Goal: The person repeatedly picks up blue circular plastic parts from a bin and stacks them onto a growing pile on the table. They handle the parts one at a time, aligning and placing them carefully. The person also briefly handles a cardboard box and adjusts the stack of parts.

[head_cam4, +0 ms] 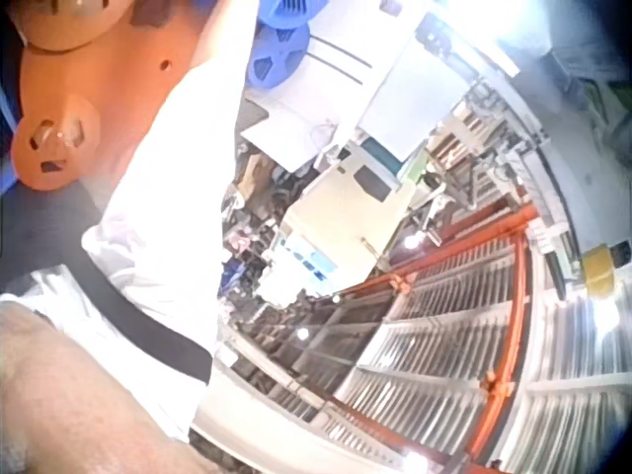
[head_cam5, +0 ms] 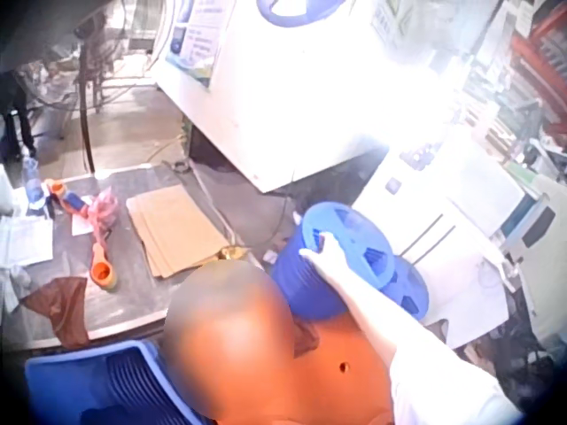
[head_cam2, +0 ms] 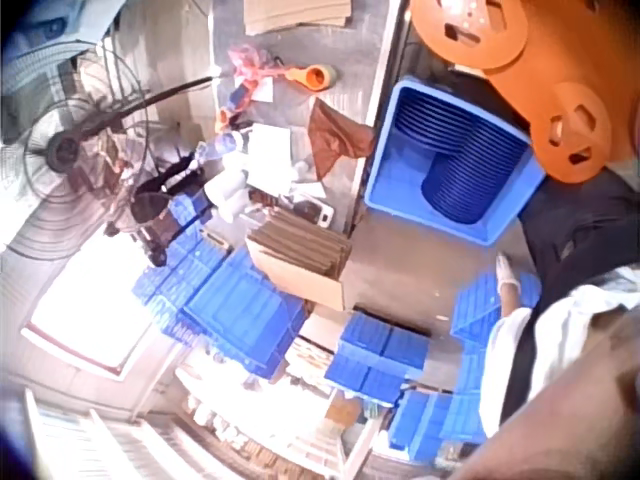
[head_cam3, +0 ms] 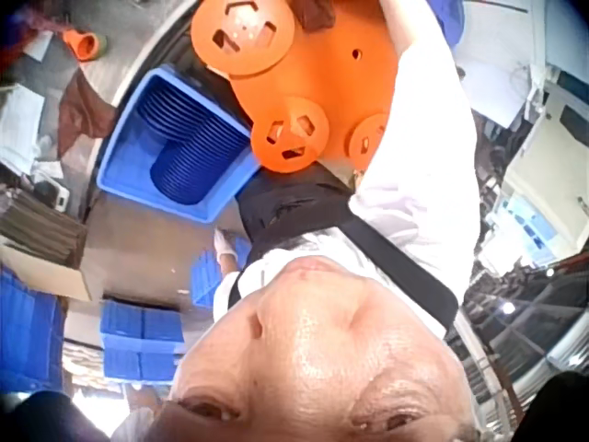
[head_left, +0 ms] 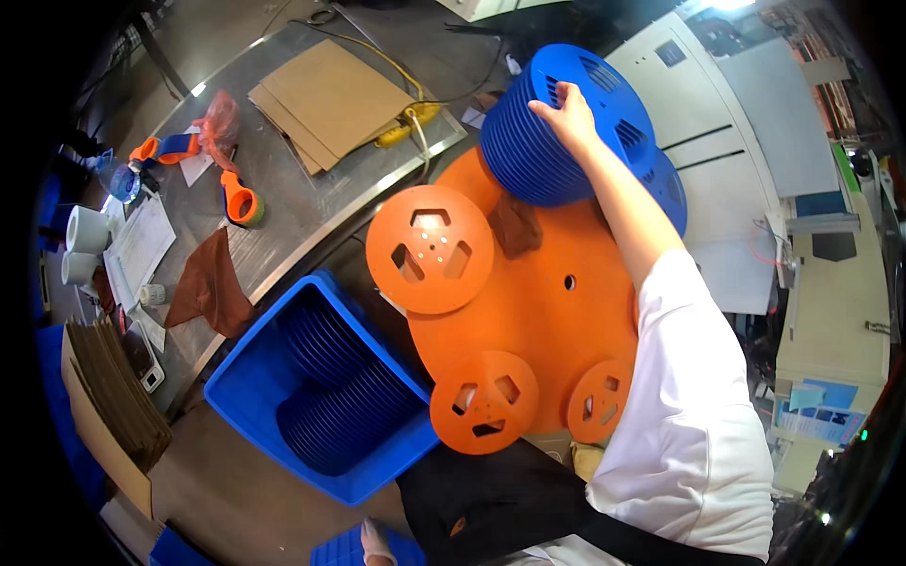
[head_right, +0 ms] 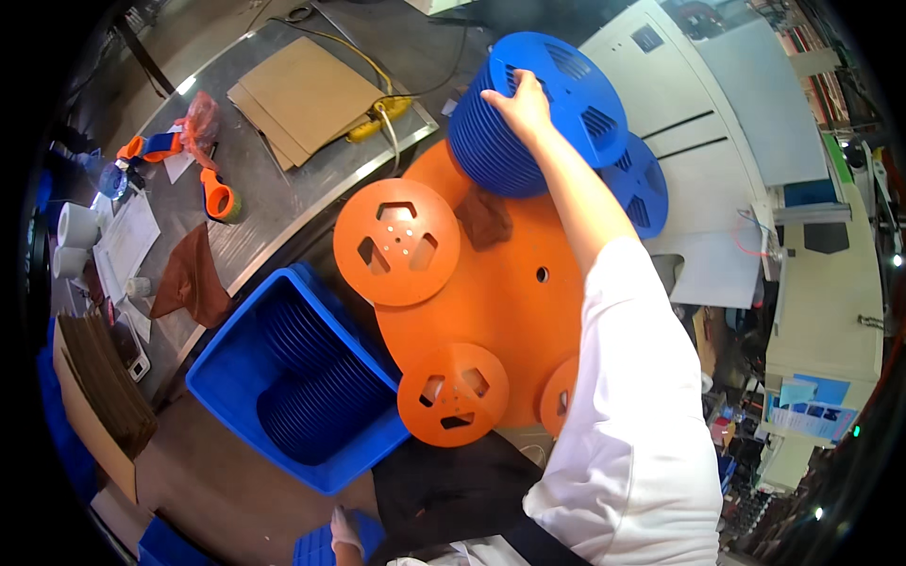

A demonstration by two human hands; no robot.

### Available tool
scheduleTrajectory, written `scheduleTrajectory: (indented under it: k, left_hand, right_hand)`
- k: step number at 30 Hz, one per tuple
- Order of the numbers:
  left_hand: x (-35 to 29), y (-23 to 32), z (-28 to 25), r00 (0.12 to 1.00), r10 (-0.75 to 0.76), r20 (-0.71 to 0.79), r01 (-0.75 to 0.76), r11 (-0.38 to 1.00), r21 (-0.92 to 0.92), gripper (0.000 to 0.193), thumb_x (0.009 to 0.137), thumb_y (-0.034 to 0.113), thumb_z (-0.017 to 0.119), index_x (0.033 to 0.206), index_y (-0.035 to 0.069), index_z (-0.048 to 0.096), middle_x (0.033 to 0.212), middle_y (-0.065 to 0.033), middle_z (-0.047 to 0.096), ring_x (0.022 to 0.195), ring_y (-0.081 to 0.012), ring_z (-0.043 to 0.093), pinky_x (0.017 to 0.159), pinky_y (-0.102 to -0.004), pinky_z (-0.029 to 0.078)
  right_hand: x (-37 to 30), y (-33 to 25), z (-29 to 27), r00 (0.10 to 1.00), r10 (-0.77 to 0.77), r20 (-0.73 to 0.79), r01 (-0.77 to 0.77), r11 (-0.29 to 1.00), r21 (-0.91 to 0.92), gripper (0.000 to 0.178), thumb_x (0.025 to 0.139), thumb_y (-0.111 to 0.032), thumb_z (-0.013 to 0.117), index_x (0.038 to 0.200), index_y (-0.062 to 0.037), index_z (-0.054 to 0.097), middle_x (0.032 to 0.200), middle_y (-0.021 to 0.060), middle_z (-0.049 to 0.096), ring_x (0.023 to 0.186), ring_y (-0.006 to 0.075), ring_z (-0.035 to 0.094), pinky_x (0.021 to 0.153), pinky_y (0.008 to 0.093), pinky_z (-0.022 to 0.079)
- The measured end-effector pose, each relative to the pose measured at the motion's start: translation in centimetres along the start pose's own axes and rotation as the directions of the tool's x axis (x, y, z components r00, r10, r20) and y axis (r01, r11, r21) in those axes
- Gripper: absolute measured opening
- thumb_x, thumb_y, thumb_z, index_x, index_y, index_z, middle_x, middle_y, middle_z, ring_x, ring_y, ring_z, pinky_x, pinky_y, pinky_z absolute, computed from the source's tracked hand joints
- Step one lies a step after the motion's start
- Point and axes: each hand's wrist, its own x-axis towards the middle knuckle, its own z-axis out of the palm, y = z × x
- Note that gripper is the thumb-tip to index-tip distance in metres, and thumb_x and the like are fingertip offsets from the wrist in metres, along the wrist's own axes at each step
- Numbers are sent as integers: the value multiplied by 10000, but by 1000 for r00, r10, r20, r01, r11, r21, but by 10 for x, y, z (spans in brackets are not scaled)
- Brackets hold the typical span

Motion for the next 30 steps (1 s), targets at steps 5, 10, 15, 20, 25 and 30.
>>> scheduleTrajectory:
  k: [5,10,15,20,25,30]
  left_hand:
    - [-61,-36,15,861,-224,457,217,974,68,506,882,196,553,1311,-25,401,1298,-210,449,1185,-375,451,997,-408,397]
    - [-84,-41,23,756,-314,574,289,947,138,659,960,278,510,1476,-5,213,1519,-185,255,1388,-346,275,1150,-376,261]
    - [-80,-47,19,839,-197,507,262,963,-61,663,992,316,480,1518,-10,241,1580,-211,235,1458,-343,239,1195,-375,242]
    - [-97,-46,12,872,-211,442,274,958,-82,674,957,291,515,1499,-30,277,1551,-249,278,1451,-383,237,1195,-434,234]
    - [-89,-61,-5,932,-76,355,48,995,87,395,860,208,558,1179,-2,458,1208,-212,449,1149,-373,434,983,-434,385]
    - [-67,-92,-1,895,433,108,-435,796,421,144,762,126,602,858,25,638,866,-175,620,848,-363,630,772,-434,536]
  right_hand:
    - [19,-17,21,620,440,650,-439,881,-177,992,760,-502,795,1480,14,348,1498,258,380,1415,401,341,1155,532,250]
    - [16,6,57,524,441,729,-576,814,-78,789,771,-254,814,1406,48,455,1377,249,524,1285,407,496,1087,511,362]
    - [27,73,80,655,405,638,-464,882,-83,601,734,-186,801,1263,23,608,1232,215,637,1148,364,605,990,456,454]
    - [-16,60,78,809,325,489,-178,930,-322,670,660,-309,844,1243,-59,631,1238,193,645,1181,347,599,987,413,472]
    - [-93,51,52,828,278,486,-118,935,-334,644,641,-278,821,1219,-56,645,1136,215,678,1089,354,640,940,400,498]
    - [-172,32,-1,825,202,527,-64,961,-268,581,648,-255,746,1191,-69,660,1088,198,692,1034,341,658,886,410,523]
